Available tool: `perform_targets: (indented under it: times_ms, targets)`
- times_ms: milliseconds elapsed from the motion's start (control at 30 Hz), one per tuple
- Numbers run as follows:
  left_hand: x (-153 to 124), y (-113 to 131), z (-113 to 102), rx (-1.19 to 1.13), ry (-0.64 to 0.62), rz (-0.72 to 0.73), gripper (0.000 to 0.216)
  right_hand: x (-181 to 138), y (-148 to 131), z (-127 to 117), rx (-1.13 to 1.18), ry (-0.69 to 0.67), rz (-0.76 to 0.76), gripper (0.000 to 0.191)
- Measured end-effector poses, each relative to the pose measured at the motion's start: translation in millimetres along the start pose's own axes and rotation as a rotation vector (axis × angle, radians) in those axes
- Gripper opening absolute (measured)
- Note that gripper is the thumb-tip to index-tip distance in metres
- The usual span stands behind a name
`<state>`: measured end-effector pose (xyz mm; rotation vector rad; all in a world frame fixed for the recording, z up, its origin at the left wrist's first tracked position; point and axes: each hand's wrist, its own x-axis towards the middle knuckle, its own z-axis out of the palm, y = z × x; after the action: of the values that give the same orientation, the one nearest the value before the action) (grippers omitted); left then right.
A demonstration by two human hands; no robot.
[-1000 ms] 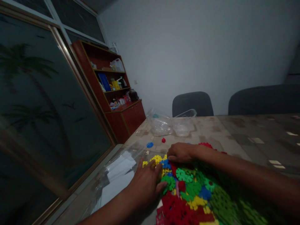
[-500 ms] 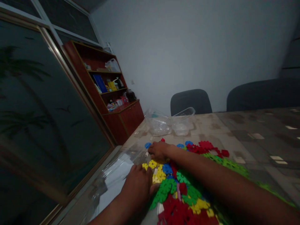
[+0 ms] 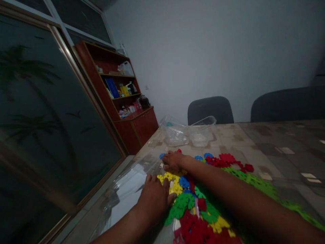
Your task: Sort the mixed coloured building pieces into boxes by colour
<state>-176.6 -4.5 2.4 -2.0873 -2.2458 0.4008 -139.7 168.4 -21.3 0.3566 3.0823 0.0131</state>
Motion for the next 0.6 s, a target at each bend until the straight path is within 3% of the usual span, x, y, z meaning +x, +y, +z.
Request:
perform_targets:
  times_ms: [267, 433, 600]
  targets:
    - [-3.2, 12.6, -10.3, -0.150, -0.015, 0.083, 0.045, -18.8, 14.8, -9.3, -0.011, -0.023, -0.036, 0.033]
    - [-8.2, 33.0, -6.4, -0.405, 0.004, 0.156, 0.066, -72.1, 30.7, -7.6, 0.059, -0.025, -0.112, 0.027]
    - [-6.6, 66.1, 9.1, -0.629, -0.069, 0.188, 0.085, -136.7, 42.4, 0.4, 0.190, 0.065, -0.146, 0.031]
